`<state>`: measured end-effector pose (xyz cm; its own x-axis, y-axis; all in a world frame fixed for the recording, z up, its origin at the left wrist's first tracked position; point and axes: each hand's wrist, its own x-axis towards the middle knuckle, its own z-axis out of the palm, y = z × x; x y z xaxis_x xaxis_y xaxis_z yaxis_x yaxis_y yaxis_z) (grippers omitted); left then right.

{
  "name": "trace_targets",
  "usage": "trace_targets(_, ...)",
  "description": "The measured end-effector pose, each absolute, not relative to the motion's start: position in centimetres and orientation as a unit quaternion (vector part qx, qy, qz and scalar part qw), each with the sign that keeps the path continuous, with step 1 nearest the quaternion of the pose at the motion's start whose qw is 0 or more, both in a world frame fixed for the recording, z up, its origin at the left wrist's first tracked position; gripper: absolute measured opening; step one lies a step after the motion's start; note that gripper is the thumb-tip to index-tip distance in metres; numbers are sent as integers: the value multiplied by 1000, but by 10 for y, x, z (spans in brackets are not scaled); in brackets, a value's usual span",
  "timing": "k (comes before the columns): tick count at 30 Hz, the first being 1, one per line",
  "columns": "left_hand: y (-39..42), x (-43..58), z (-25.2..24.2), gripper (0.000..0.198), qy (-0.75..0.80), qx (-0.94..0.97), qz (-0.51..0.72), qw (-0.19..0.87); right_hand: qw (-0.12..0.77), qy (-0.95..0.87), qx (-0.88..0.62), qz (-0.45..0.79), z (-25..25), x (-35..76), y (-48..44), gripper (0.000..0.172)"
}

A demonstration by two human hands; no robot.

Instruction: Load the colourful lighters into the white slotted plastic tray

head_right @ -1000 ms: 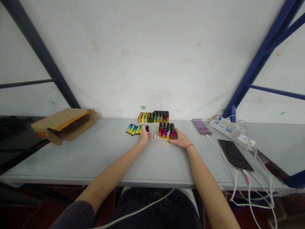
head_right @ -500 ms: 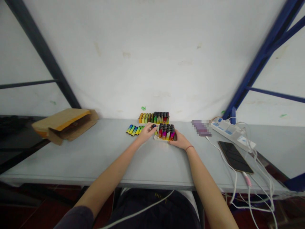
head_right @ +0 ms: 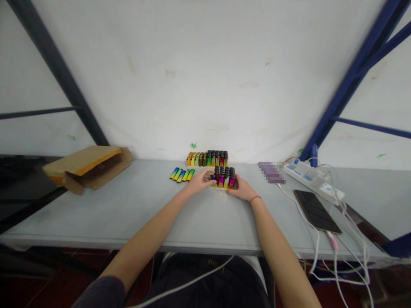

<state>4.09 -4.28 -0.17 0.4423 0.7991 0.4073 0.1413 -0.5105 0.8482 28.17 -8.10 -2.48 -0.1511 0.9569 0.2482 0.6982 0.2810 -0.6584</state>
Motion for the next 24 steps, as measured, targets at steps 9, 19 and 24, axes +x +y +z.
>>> trace_targets(9, -47, 39, 2, 25, 275, 844, 409, 213, 321, -733, -560, 215, -22, 281, -83, 73)
trace_targets(19, -41, 13, 6, 30, 651, 719, 241, -37, 306, -729, -578, 203, -21, 281, -84, 76)
trace_targets(24, -44, 20, 2, 31, 634, 746, 193, -56, 313, -730, -571, 209, -22, 282, -84, 75)
